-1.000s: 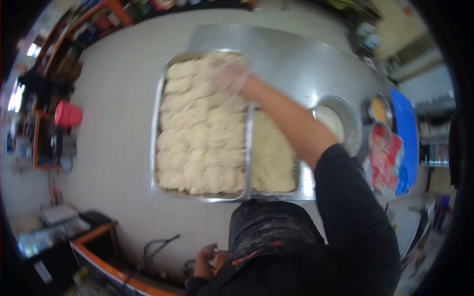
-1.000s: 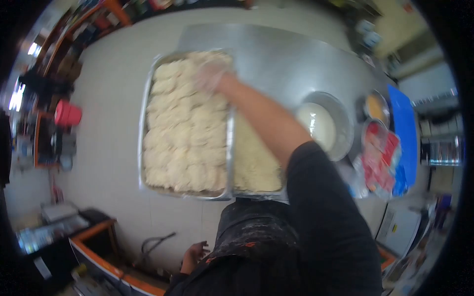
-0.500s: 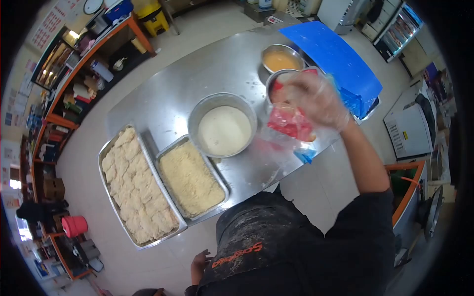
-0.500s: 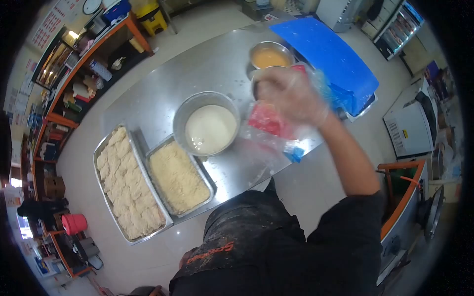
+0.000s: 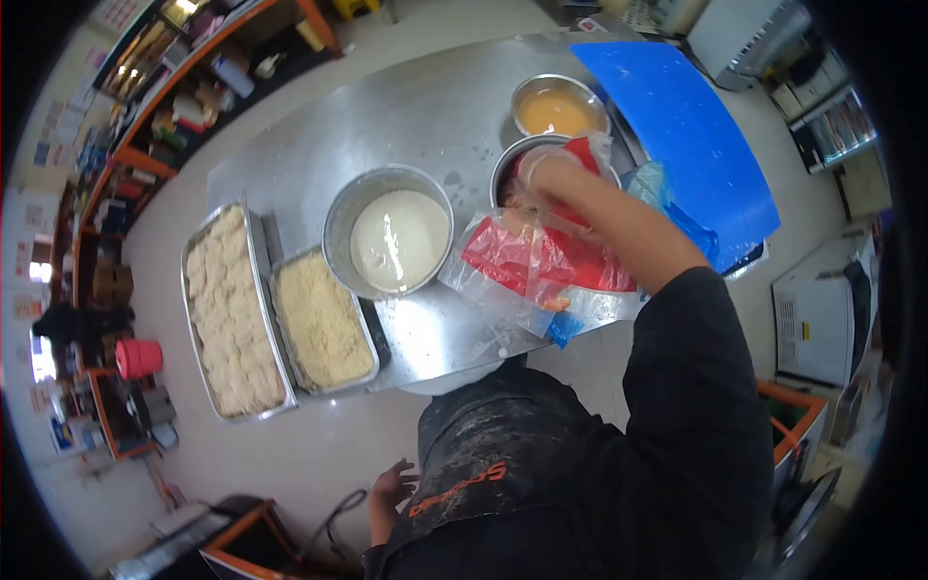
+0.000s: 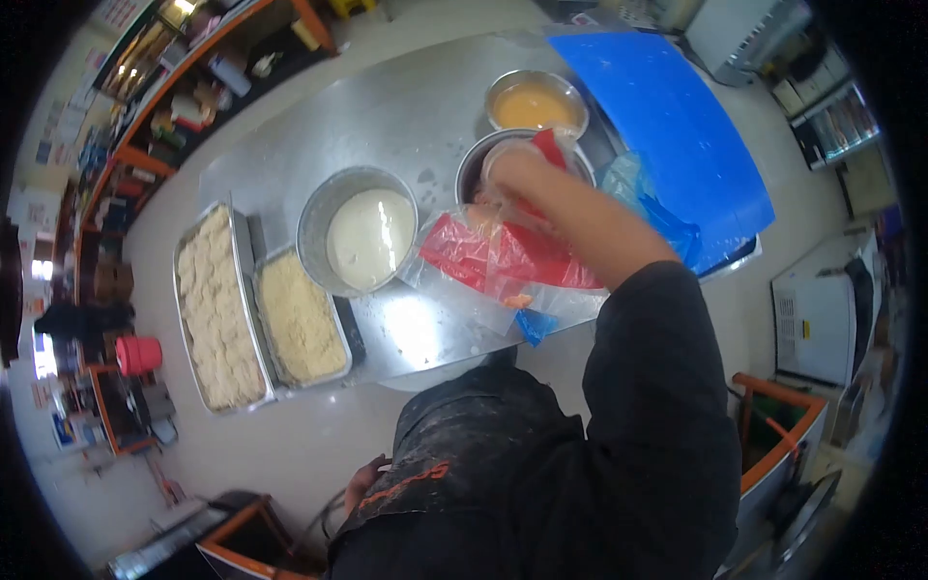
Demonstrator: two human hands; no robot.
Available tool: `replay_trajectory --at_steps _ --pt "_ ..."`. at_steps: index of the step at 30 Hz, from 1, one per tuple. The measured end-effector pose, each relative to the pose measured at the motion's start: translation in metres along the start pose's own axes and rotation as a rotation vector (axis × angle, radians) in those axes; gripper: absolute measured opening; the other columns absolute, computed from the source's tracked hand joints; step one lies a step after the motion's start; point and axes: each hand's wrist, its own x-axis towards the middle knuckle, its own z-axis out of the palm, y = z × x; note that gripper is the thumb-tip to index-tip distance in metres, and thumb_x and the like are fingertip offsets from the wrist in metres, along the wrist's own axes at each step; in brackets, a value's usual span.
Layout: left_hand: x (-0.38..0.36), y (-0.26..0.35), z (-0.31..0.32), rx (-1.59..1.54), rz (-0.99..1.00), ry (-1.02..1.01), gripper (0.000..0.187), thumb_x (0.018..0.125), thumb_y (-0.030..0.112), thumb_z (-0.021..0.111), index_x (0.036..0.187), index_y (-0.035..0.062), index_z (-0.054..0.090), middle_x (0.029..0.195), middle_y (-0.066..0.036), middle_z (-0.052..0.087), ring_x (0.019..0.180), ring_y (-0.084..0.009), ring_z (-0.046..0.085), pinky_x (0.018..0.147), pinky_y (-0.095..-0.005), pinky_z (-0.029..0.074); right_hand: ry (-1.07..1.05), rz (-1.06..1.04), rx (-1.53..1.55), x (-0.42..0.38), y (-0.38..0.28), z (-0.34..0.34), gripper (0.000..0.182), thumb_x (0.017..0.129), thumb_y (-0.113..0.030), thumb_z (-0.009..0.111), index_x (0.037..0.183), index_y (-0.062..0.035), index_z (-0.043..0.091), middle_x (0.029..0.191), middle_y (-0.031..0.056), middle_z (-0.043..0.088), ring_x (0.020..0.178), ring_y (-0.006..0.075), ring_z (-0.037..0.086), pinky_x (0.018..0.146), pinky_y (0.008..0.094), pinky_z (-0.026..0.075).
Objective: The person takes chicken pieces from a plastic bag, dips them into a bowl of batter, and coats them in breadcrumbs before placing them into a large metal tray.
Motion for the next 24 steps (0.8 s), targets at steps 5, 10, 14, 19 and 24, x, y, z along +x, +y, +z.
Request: replay_trajectory --at_steps 5,10,14,19,24 --pt "0.042 -0.169 0.07 0.075 0.184 0.034 0.046 0.099 0.036 0.045 0.133 0.006 0.049 0.114 -0.018 0.064 0.077 -0.0229 0.058 0.062 -0.0355 0.046 -0.127 -0.034 0.047 0.024 0.017 -0.002 0.035 0.065 -0.025 0.08 0.094 -0.0051 0.076 0.105 0.0169 0.071 0.099 0.031 0.068 0.083 0.0421 0.054" --pt "0.03 -0.161 0.118 0.053 0.084 0.028 0.041 0.097 0.031 0.046 0.13 0.0067 0.052 0.11 -0.016 0.064 0.075 -0.022 0.058 0.061 -0.0355 0.046 -0.053 -0.156 -0.15 0.004 0.007 0.001 0.039 0.065 -0.027 0.079 0.096 -0.0045 0.075 0.103 0.0196 0.07 0.097 0.0316 0.069 0.084 0.0404 0.054" --pt "0.027 -0.138 0.124 0.046 0.047 0.017 0.038 0.096 0.027 0.047 0.127 0.0073 0.054 0.107 -0.015 0.065 0.073 -0.0212 0.058 0.061 -0.0354 0.046 -0.001 -0.148 -0.146 0.026 0.01 0.025 0.034 0.067 -0.025 0.075 0.095 -0.0046 0.075 0.102 0.0203 0.07 0.098 0.0325 0.068 0.085 0.0402 0.053" --pt "0.029 -0.085 0.112 -0.023 0.022 0.018 0.034 0.095 0.023 0.048 0.124 0.0081 0.056 0.102 -0.013 0.065 0.072 -0.0203 0.058 0.06 -0.0354 0.046 0.139 -0.104 -0.027 0.018 0.018 0.027 0.03 0.075 -0.026 0.069 0.096 -0.0039 0.073 0.104 0.0209 0.07 0.099 0.0354 0.067 0.088 0.0425 0.053" --pt "-0.006 -0.013 0.084 -0.222 0.019 -0.019 0.029 0.093 0.015 0.049 0.118 0.0094 0.061 0.101 -0.01 0.066 0.077 -0.0213 0.062 0.066 -0.0359 0.049 0.206 -0.1 0.074 0.024 0.034 0.04 0.041 0.085 -0.039 0.055 0.101 -0.0037 0.069 0.11 0.0233 0.067 0.103 0.0371 0.065 0.088 0.0436 0.051"
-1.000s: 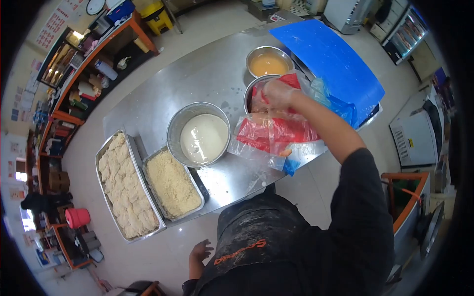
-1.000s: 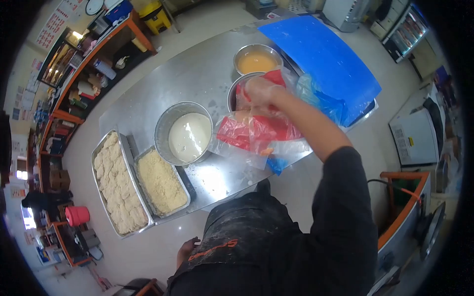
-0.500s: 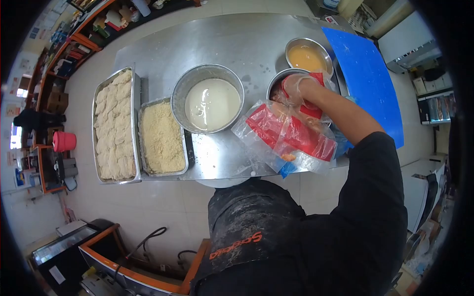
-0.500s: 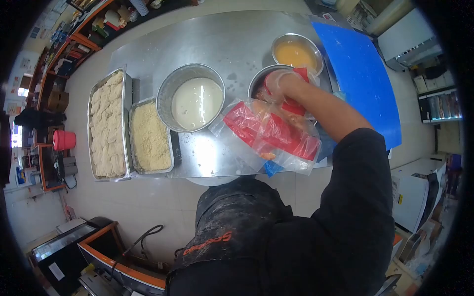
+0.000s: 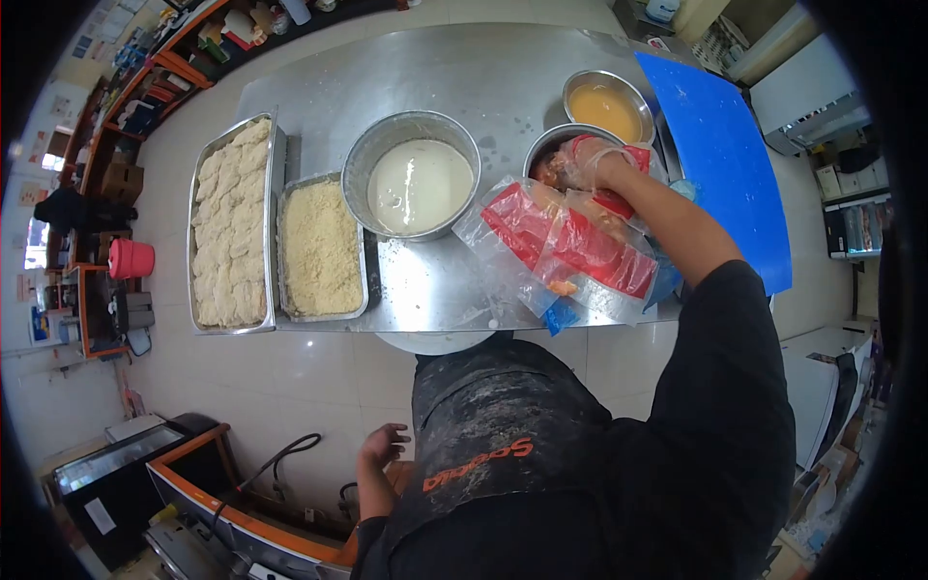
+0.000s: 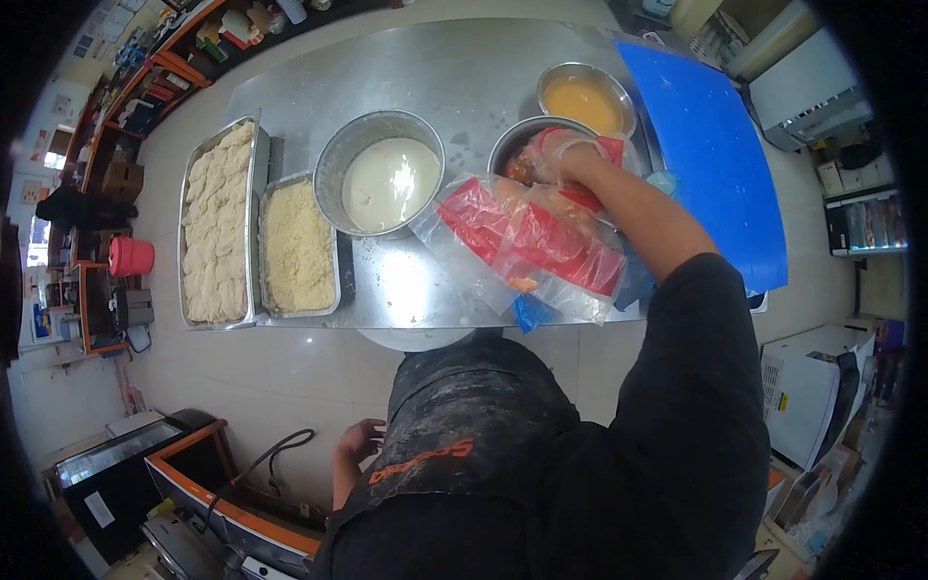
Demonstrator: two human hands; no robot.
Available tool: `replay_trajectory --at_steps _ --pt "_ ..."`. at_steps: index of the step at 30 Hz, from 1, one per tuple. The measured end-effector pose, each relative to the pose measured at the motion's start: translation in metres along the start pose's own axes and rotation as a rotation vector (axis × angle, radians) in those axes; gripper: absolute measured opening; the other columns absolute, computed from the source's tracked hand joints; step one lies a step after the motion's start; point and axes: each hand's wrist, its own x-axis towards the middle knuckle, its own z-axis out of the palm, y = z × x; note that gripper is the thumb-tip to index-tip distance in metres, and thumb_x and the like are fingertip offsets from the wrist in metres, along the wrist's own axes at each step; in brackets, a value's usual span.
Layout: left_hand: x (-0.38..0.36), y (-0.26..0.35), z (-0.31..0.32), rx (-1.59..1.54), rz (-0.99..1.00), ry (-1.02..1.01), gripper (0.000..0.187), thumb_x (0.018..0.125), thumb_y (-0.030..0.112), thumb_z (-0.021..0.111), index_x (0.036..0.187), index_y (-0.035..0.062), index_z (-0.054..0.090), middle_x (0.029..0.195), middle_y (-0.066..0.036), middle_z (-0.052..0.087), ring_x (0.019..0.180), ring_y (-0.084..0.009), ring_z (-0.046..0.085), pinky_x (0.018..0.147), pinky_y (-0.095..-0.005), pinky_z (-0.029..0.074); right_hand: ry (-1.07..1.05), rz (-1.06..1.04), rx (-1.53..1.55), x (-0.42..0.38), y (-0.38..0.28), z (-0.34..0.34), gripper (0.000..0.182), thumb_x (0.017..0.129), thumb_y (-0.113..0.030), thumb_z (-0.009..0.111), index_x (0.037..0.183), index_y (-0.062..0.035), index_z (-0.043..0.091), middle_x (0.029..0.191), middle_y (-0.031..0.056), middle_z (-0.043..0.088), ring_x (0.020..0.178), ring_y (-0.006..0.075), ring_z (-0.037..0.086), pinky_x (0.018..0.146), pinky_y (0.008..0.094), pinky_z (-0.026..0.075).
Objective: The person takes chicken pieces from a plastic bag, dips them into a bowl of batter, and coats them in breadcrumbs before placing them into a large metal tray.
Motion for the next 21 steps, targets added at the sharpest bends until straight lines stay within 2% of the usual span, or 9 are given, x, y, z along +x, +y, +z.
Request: replay_trajectory --at_steps 1,3,4,7,9,12,13,16,21 --pt "-0.009 0.008 0.001 -0.001 -0.021 0.005 0.03 0.093 0.015 0.048 0.119 0.0096 0.061 0.101 -0.009 0.066 0.078 -0.0213 0.062 0.067 -0.0353 0.05 -0.042 -0.012 -0.021 -0.002 0.001 -0.004 0.044 0.087 -0.042 0.052 0.101 -0.0036 0.069 0.111 0.0236 0.066 0.104 0.0373 0.064 0.089 0.0437 0.051" --pt "-0.022 0.017 0.004 -0.002 -0.061 0.014 0.031 0.093 0.013 0.047 0.121 0.0099 0.061 0.103 -0.009 0.066 0.081 -0.0214 0.062 0.07 -0.0341 0.051 0.08 -0.087 0.041 0.0 0.018 0.006 0.044 0.089 -0.041 0.05 0.099 -0.003 0.068 0.111 0.0242 0.066 0.104 0.0376 0.064 0.089 0.0443 0.051" --pt "-0.003 -0.004 -0.01 0.174 0.072 -0.059 0.032 0.092 0.012 0.047 0.122 0.0096 0.06 0.104 -0.009 0.066 0.08 -0.0212 0.062 0.07 -0.0334 0.051 0.14 -0.125 0.073 0.0 0.024 0.01 0.044 0.09 -0.041 0.048 0.097 -0.0027 0.068 0.11 0.0245 0.066 0.104 0.0377 0.064 0.089 0.0446 0.05" --pt "0.049 -0.066 -0.046 0.621 0.438 -0.193 0.035 0.091 0.011 0.047 0.125 0.0091 0.058 0.106 -0.009 0.066 0.079 -0.0202 0.061 0.069 -0.0319 0.052 -0.088 -0.392 -0.222 -0.04 0.001 -0.042 0.043 0.093 -0.039 0.045 0.096 -0.0019 0.067 0.104 0.0252 0.066 0.098 0.0396 0.064 0.086 0.0462 0.05" --pt "0.036 -0.061 -0.032 0.811 0.647 -0.169 0.036 0.09 0.012 0.048 0.125 0.0091 0.058 0.106 -0.009 0.066 0.076 -0.0191 0.06 0.066 -0.0319 0.051 -0.19 -0.258 -0.145 -0.059 0.003 -0.051 0.036 0.093 -0.033 0.047 0.1 -0.0025 0.066 0.104 0.0232 0.066 0.1 0.04 0.063 0.089 0.0446 0.049" --pt "0.007 -0.015 0.004 0.113 -0.039 -0.051 0.038 0.089 0.015 0.048 0.125 0.008 0.058 0.108 -0.01 0.066 0.079 -0.0211 0.061 0.068 -0.0326 0.052 0.013 -0.219 0.11 -0.071 0.019 -0.033 0.034 0.092 -0.029 0.049 0.103 -0.0015 0.066 0.101 0.0237 0.066 0.096 0.0382 0.064 0.088 0.0432 0.05" --pt "-0.011 0.006 0.015 0.131 -0.034 -0.017 0.038 0.089 0.015 0.048 0.125 0.008 0.058 0.107 -0.01 0.066 0.079 -0.0211 0.061 0.068 -0.0323 0.052 0.14 -0.232 0.22 -0.072 0.025 -0.024 0.034 0.093 -0.029 0.049 0.103 -0.0009 0.066 0.099 0.0244 0.067 0.093 0.0372 0.065 0.086 0.0429 0.05" --pt "-0.05 0.062 0.042 0.19 -0.006 0.07 0.04 0.087 0.017 0.048 0.124 0.0079 0.058 0.105 -0.01 0.066 0.078 -0.0206 0.06 0.067 -0.0318 0.05 0.161 -0.133 0.475 -0.092 0.032 -0.041 0.032 0.089 -0.023 0.054 0.108 0.0002 0.065 0.099 0.0251 0.067 0.095 0.0362 0.065 0.089 0.0403 0.05" --pt "-0.063 0.12 0.057 0.268 0.123 0.077 0.038 0.084 0.017 0.047 0.119 0.0088 0.059 0.101 -0.008 0.065 0.074 -0.0178 0.058 0.065 -0.0312 0.048 0.036 -0.044 0.161 -0.085 0.025 -0.014 0.032 0.083 -0.023 0.062 0.105 -0.0001 0.067 0.101 0.0242 0.067 0.097 0.0372 0.065 0.085 0.0404 0.052"
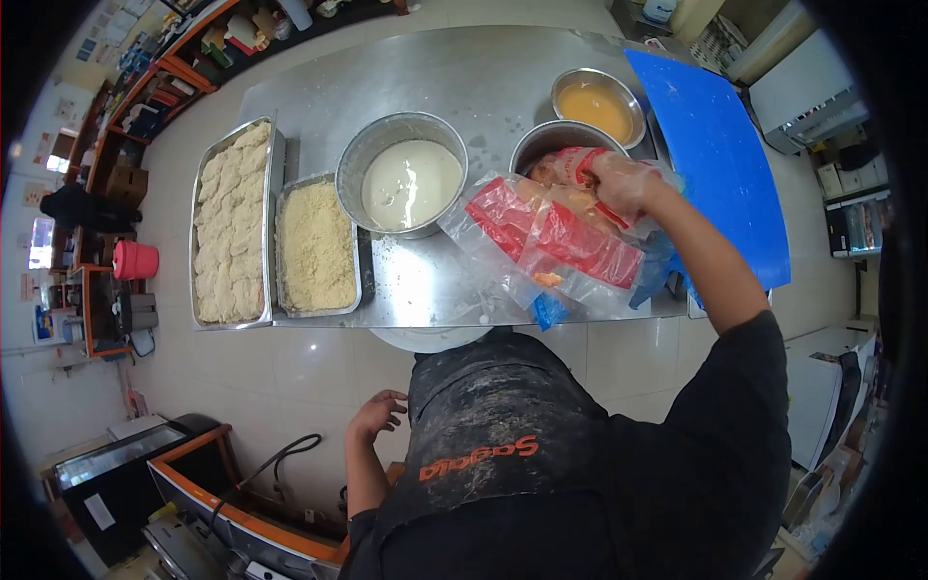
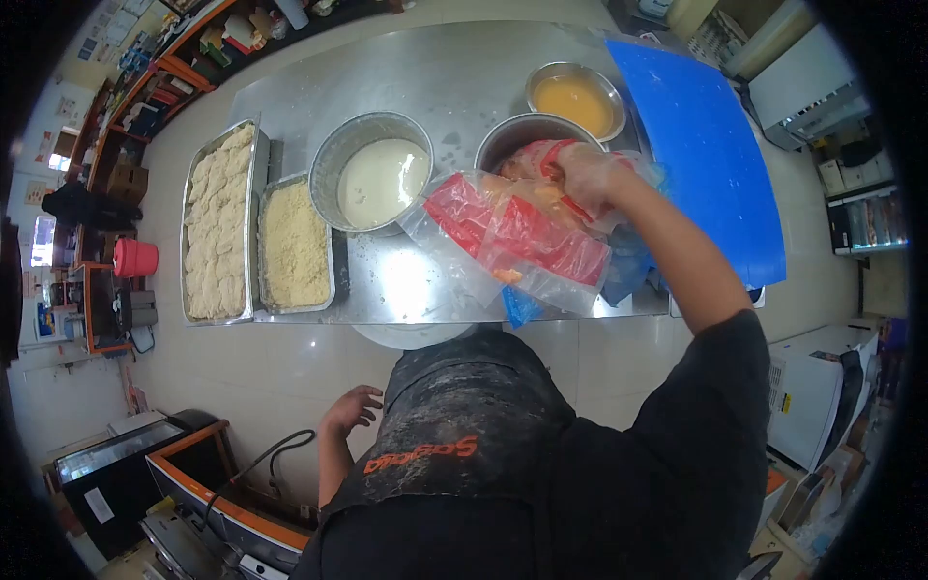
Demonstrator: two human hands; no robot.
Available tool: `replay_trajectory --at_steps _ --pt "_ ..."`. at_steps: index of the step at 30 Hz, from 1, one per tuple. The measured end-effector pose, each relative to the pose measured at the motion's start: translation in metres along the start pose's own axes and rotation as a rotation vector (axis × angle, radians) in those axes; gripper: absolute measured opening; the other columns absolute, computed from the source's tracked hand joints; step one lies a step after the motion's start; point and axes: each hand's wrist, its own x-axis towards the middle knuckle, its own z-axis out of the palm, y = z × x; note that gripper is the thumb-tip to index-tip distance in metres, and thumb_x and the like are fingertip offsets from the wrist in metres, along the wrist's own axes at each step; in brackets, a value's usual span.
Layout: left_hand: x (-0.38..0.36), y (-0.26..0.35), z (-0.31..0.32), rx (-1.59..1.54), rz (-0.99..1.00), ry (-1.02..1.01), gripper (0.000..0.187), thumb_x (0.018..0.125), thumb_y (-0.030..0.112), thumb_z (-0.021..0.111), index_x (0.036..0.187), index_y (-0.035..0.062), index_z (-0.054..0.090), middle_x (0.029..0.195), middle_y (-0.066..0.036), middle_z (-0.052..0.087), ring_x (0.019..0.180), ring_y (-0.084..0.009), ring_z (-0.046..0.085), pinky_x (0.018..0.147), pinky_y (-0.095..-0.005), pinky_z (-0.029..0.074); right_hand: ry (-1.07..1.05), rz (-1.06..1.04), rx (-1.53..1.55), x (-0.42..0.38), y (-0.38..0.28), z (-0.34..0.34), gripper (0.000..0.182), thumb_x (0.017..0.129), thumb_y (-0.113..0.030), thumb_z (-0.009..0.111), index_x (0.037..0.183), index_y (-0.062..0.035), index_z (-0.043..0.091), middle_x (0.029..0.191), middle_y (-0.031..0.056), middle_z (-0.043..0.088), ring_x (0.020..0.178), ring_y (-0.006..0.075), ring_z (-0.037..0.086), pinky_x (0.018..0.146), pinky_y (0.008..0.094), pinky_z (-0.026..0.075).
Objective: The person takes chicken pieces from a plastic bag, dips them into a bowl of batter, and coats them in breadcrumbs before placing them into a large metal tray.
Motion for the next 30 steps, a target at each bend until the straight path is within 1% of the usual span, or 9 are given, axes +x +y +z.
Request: replay_trajectory --at_steps 2,8,11,14,17,20,23,26,30 --pt "-0.005 0.02 0.001 0.033 0.037 -0.002 0.038 0.083 0.016 0.048 0.119 0.0098 0.06 0.098 -0.006 0.065 0.072 -0.016 0.057 0.063 -0.0292 0.047 -0.145 0.07 -0.266 0.029 0.004 0.013 0.032 0.08 -0.027 0.066 0.098 -0.0013 0.07 0.103 0.0227 0.068 0.099 0.0369 0.065 0.083 0.042 0.053" --pt "0.005 0.012 -0.001 0.097 0.0 0.007 0.039 0.084 0.017 0.047 0.119 0.0092 0.06 0.1 -0.006 0.067 0.072 -0.0158 0.058 0.061 -0.0282 0.048 -0.004 0.008 -0.214 0.042 0.025 0.028 0.039 0.078 -0.037 0.067 0.1 -0.0047 0.071 0.105 0.0203 0.068 0.101 0.0356 0.065 0.087 0.0424 0.052" --pt "0.01 0.0 0.008 0.11 -0.053 -0.004 0.04 0.084 0.018 0.047 0.12 0.0093 0.06 0.101 -0.007 0.067 0.072 -0.0169 0.058 0.061 -0.0292 0.049 -0.116 0.029 -0.267 0.028 0.018 0.014 0.043 0.076 -0.039 0.069 0.107 -0.0088 0.071 0.11 0.0198 0.068 0.104 0.0329 0.065 0.089 0.0414 0.051" --pt "0.016 -0.013 0.015 0.144 -0.066 -0.028 0.042 0.084 0.02 0.047 0.123 0.007 0.059 0.102 -0.009 0.067 0.073 -0.0188 0.059 0.062 -0.0305 0.05 -0.051 0.026 -0.233 0.04 0.034 0.04 0.045 0.081 -0.042 0.063 0.114 -0.0124 0.069 0.118 0.0163 0.066 0.108 0.0303 0.064 0.091 0.0413 0.051" --pt "0.023 -0.025 0.016 0.151 -0.082 -0.044 0.043 0.085 0.021 0.048 0.124 0.0058 0.058 0.103 -0.011 0.066 0.074 -0.0197 0.06 0.063 -0.0312 0.05 0.067 0.029 0.008 0.044 0.021 0.036 0.042 0.085 -0.04 0.058 0.115 -0.0124 0.07 0.123 0.0131 0.065 0.112 0.0282 0.063 0.094 0.0376 0.05" --pt "0.023 -0.025 0.012 0.155 -0.077 -0.035 0.042 0.086 0.022 0.047 0.124 0.0055 0.058 0.104 -0.012 0.066 0.075 -0.0202 0.06 0.063 -0.0316 0.05 0.04 -0.042 -0.17 0.07 0.019 0.046 0.042 0.087 -0.043 0.056 0.117 -0.0159 0.069 0.122 0.0114 0.066 0.11 0.0299 0.063 0.094 0.0377 0.05" --pt "0.015 -0.021 0.013 0.132 -0.083 -0.004 0.042 0.086 0.021 0.047 0.124 0.0058 0.058 0.104 -0.012 0.066 0.075 -0.0205 0.06 0.063 -0.0316 0.05 -0.102 -0.068 -0.262 0.047 -0.01 0.006 0.044 0.092 -0.051 0.048 0.114 -0.0187 0.068 0.12 0.0082 0.067 0.107 0.0313 0.064 0.091 0.0417 0.051" --pt "0.012 -0.021 0.006 0.151 -0.029 0.005 0.041 0.086 0.019 0.047 0.123 0.0059 0.058 0.105 -0.011 0.067 0.075 -0.0195 0.06 0.063 -0.0307 0.05 -0.033 0.07 -0.039 0.038 -0.003 0.001 0.049 0.084 -0.048 0.061 0.116 -0.0118 0.068 0.115 0.0125 0.068 0.105 0.0276 0.065 0.092 0.0377 0.05" --pt "-0.016 0.024 0.007 0.077 0.041 -0.021 0.036 0.086 0.016 0.045 0.118 0.0059 0.06 0.101 -0.008 0.067 0.074 -0.0169 0.059 0.062 -0.0292 0.049 0.007 -0.06 0.818 -0.03 -0.012 -0.039 0.028 0.087 -0.023 0.069 0.106 -0.0032 0.063 0.101 0.0047 0.067 0.094 0.0159 0.064 0.085 0.0312 0.053"
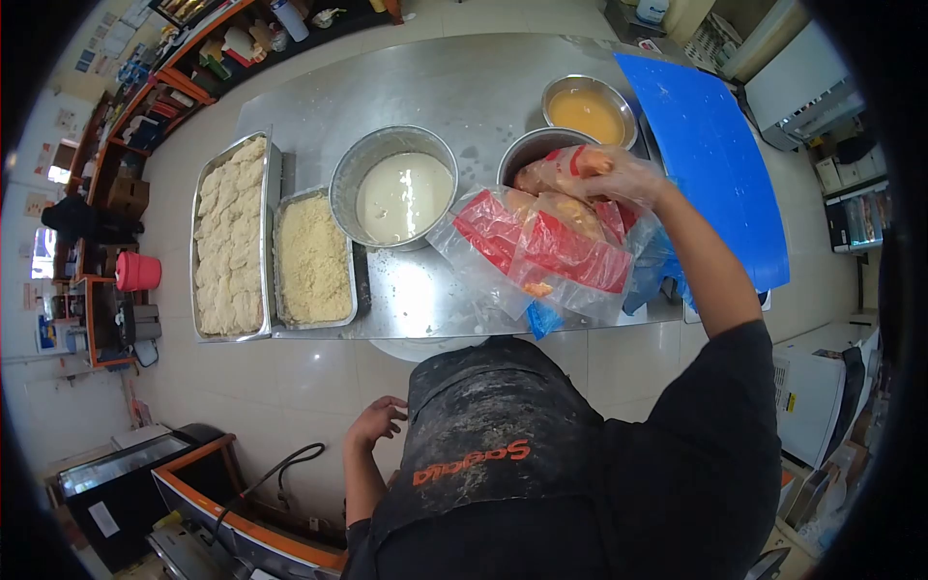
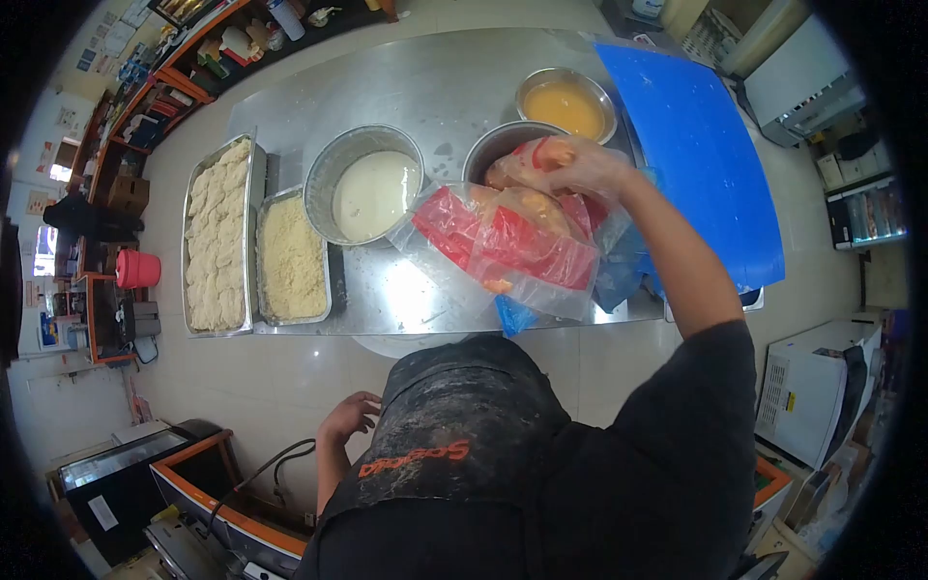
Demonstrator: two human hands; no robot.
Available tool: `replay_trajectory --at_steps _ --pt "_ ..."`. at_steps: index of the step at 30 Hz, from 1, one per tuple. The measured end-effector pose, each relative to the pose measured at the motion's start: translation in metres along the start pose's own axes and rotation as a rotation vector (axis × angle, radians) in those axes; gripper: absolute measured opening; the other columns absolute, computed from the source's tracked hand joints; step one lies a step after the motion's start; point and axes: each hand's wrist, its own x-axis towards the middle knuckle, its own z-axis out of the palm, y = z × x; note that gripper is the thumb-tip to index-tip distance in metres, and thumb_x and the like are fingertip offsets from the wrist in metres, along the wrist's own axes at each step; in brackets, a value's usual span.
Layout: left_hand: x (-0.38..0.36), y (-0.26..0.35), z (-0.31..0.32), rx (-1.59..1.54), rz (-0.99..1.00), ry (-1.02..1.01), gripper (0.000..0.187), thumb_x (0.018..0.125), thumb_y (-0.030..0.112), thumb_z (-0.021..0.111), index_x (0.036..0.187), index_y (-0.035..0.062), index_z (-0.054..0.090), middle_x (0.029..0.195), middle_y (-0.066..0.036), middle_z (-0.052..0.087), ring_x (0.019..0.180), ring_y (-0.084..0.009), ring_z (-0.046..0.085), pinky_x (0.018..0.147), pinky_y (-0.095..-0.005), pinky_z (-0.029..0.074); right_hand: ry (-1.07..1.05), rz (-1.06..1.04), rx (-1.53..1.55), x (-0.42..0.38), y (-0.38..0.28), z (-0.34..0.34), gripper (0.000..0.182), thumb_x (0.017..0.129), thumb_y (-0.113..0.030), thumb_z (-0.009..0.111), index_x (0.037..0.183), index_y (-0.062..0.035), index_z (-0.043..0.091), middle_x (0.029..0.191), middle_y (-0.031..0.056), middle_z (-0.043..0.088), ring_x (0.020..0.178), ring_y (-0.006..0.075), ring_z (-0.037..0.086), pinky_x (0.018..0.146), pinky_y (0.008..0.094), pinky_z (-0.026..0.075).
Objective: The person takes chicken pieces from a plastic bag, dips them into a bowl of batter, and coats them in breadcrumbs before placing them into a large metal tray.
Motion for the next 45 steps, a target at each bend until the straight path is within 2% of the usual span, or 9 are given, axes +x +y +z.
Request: replay_trajectory --at_steps 5,13,15,20,24,27,35,42,45 --pt "-0.027 0.098 0.007 0.099 0.436 0.021 0.027 0.093 0.02 0.051 0.112 0.0038 0.06 0.095 -0.004 0.063 0.07 -0.0125 0.056 0.061 -0.0276 0.048 0.168 -0.159 0.561 -0.037 0.031 -0.008 0.022 0.08 0.004 0.069 0.098 -0.0059 0.06 0.096 0.0037 0.062 0.093 0.0144 0.062 0.088 0.0286 0.054" --pt "-0.046 0.337 0.116 0.224 1.31 0.091 0.054 0.091 0.031 0.067 0.132 0.0009 0.048 0.104 -0.012 0.061 0.08 -0.0126 0.062 0.071 -0.0266 0.051 0.09 -0.304 1.11 -0.051 0.046 0.036 0.024 0.081 -0.004 0.065 0.103 -0.001 0.058 0.108 0.0077 0.058 0.103 0.0173 0.058 0.095 0.0321 0.049" --pt "-0.056 0.379 0.132 0.136 0.871 -0.094 0.059 0.09 0.024 0.068 0.136 -0.002 0.042 0.102 -0.015 0.062 0.075 -0.0146 0.064 0.067 -0.0278 0.053 0.09 -0.38 1.134 -0.051 0.041 0.046 0.024 0.08 -0.004 0.066 0.102 -0.0011 0.057 0.111 0.0085 0.057 0.105 0.0176 0.057 0.096 0.0314 0.048" --pt "-0.009 0.389 0.138 0.241 0.889 -0.29 0.057 0.086 0.012 0.065 0.136 -0.0023 0.043 0.101 -0.016 0.064 0.073 -0.0183 0.066 0.067 -0.0293 0.054 -0.043 -0.282 1.376 -0.045 0.07 0.054 0.029 0.081 -0.002 0.063 0.109 0.0016 0.054 0.119 0.0123 0.056 0.115 0.0206 0.054 0.099 0.0311 0.045" --pt "-0.014 0.378 0.153 0.669 1.368 0.125 0.054 0.078 0.012 0.069 0.13 0.0084 0.055 0.106 -0.017 0.064 0.088 -0.0271 0.065 0.077 -0.0349 0.055 0.124 -0.22 1.036 -0.053 0.05 0.054 0.04 0.08 0.004 0.061 0.119 0.0008 0.053 0.122 0.016 0.056 0.121 0.0194 0.053 0.085 0.0304 0.052" --pt "-0.03 0.376 0.164 0.986 1.211 0.485 0.052 0.072 0.016 0.073 0.123 0.0145 0.061 0.114 -0.017 0.063 0.101 -0.0339 0.061 0.086 -0.0412 0.052 0.142 -0.115 0.673 -0.062 0.021 0.053 0.046 0.076 0.003 0.063 0.121 0.0 0.055 0.113 0.0178 0.061 0.108 0.0204 0.062 0.073 0.0304 0.055" --pt "-0.016 0.398 0.137 0.995 1.254 0.16 0.051 0.073 0.016 0.073 0.121 0.01 0.061 0.115 -0.015 0.063 0.101 -0.0323 0.059 0.09 -0.0406 0.049 0.086 0.033 -0.306 -0.065 -0.032 0.044 0.052 0.073 -0.011 0.066 0.123 0.0005 0.057 0.09 0.015 0.067 0.08 0.0174 0.069 0.069 0.0315 0.054" --pt "-0.021 0.402 0.125 0.676 1.619 0.091 0.032 0.087 0.014 0.067 0.116 0.001 0.059 0.1 -0.011 0.064 0.086 -0.0187 0.061 0.082 -0.0308 0.049 0.006 -0.157 0.631 -0.061 0.019 0.047 0.044 0.084 -0.02 0.065 0.12 0.0031 0.053 0.092 0.0072 0.062 0.081 0.0116 0.059 0.068 0.0275 0.049" --pt "-0.044 0.392 0.14 0.585 1.319 0.019 0.028 0.092 0.017 0.064 0.113 -0.0001 0.059 0.1 -0.01 0.063 0.087 -0.0159 0.06 0.08 -0.0298 0.049 0.096 -0.188 0.556 -0.07 0.003 0.051 0.045 0.09 -0.027 0.065 0.12 0.0036 0.051 0.093 0.0063 0.06 0.078 0.0117 0.058 0.068 0.0272 0.049"
